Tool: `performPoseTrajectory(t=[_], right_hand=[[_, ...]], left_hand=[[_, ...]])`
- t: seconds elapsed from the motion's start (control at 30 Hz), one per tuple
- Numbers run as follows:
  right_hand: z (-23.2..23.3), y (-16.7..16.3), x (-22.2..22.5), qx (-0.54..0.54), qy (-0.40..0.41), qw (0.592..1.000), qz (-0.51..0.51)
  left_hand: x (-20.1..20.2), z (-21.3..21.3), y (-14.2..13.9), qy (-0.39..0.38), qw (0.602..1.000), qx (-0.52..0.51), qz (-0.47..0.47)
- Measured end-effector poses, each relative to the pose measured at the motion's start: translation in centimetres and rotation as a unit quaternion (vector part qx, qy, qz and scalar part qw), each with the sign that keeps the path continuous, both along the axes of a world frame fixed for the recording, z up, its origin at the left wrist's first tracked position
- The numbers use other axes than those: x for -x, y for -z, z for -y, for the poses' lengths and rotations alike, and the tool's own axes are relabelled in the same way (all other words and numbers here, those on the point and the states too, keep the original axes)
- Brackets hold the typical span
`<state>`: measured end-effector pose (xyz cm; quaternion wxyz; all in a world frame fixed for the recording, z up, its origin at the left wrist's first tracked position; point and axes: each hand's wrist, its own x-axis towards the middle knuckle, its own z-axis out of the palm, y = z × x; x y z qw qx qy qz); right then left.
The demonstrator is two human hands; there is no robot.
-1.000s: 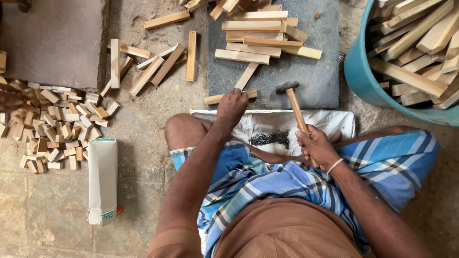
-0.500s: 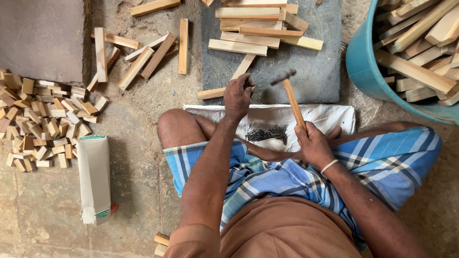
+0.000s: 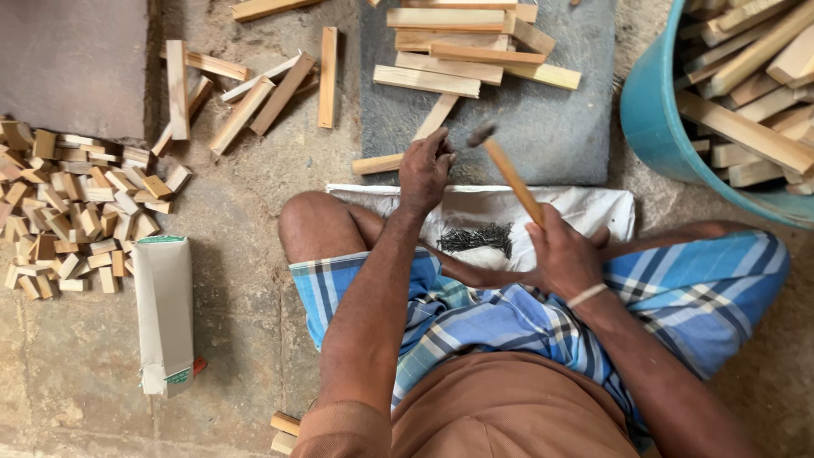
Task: The person sits on the floor and repeatedly picks up small wooden pieces, places them on a work surface, and hammers nails into them to join the pieces. Finished frames are set aside, and additional wood pieces are drawn from a nearby bucket.
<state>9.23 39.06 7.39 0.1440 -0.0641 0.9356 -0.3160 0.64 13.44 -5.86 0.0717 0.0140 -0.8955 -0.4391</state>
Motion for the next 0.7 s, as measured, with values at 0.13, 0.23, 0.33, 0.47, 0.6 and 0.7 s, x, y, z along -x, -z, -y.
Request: performPoseTrajectory(t=[0.13,0.23,0.33,0.47,0.6,0.7], right_hand=[[-1.9,0.0,-1.1,0.046,-0.019,0.981,-0.189],[-2.6,0.6,-1.4,0.125,-0.006,0.967,-0.222],[-1.9,1.8,-0.8,0.075,-0.023,0.983,-0.167],[-0.2,2.6,0.2,-0.047,-0.039,0.993,-0.098],[0.0,1.5,-0.6,-0.063,-0.007,0.967,-0.247],[0.0,1.0,-0.9,-0.063,-0.015,0.987,-0.148]], left_hand=[[-0.1,1.4,-0.4,0.069,0.995,0.028,-0.064],[-0.1,2.0,-0.5,0.079,0.995,0.039,-0.044],[-0.2,1.9,-0.2,0.075,0.996,0.038,-0.033],[-0.1,1.4,0.1,0.072,0.994,0.058,-0.061],[-0.1,1.6,0.2,0.066,0.994,0.045,-0.073],[-0.3,1.8,0.1,0.074,0.995,0.035,-0.064]])
